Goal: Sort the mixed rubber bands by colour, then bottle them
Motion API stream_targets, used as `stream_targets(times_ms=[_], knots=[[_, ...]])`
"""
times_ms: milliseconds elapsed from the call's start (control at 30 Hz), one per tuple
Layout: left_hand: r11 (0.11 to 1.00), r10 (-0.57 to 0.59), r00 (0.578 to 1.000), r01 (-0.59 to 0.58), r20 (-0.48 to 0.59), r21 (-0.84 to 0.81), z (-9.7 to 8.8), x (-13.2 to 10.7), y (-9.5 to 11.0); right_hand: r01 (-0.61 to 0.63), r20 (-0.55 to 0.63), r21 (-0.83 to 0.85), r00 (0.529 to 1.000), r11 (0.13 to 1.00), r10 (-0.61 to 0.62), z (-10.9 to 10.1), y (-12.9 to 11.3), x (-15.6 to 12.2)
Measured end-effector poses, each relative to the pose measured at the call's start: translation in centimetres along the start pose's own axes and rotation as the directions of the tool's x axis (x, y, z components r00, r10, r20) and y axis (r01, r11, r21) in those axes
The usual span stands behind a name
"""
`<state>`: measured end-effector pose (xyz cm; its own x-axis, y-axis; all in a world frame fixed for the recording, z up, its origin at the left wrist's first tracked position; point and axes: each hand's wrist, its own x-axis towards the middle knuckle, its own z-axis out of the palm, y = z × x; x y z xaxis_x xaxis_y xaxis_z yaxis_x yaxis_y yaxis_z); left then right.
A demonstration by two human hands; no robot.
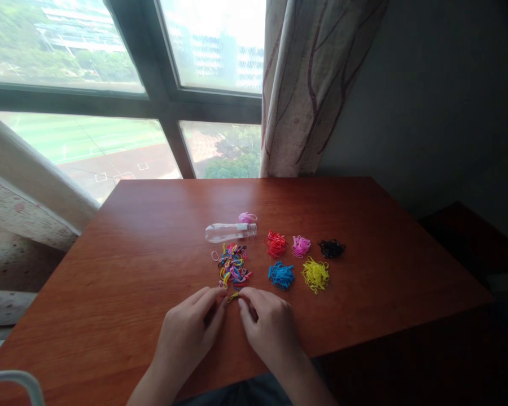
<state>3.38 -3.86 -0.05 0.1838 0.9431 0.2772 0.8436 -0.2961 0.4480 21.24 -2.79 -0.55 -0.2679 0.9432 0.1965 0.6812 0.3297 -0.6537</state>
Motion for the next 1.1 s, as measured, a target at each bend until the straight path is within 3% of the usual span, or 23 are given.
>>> stream_targets(times_ms=[433,567,667,767,900,1000,1100], knots=[[1.0,-0.021,0.999,0.021,-0.032,0.015,-0.3,-0.4,-0.8,-0.025,0.03,-0.057,0.999,0.998,0.027,0.3,-0.1,0.0],[1.0,-0.024,0.999,0.024,-0.027,-0.007,-0.4,-0.3,-1.0,-0.002,-0.032,-0.001,0.999,1.0,0.002,0.3,-0.1,-0.1],[1.0,-0.02,1.0,0.02,-0.02,-0.001,-0.4,-0.3,-1.1,0.008,-0.122,0.069,0.992,0.998,0.0,-0.9,0.6,-0.1],[1.0,-0.014,1.0,0.014,-0.023,0.016,-0.4,-0.4,-1.1,-0.055,-0.264,0.059,0.962,0.997,0.069,-4.1,3.1,0.3],[1.0,0.001,1.0,0.0,-0.025,0.029,-0.4,-0.4,-1.0,-0.239,-0.466,-0.088,0.868,0.967,0.173,-9.8,9.1,1.5],[0.999,0.001,1.0,0.0,-0.029,0.032,-0.4,-0.3,-1.0,-0.371,-0.515,-0.126,0.817,0.92,0.258,-12.7,13.6,2.1],[1.0,-0.003,1.0,0.004,-0.026,0.03,-0.4,-0.3,-1.1,-0.43,-0.493,-0.093,0.803,0.898,0.334,-13.6,16.5,2.3]])
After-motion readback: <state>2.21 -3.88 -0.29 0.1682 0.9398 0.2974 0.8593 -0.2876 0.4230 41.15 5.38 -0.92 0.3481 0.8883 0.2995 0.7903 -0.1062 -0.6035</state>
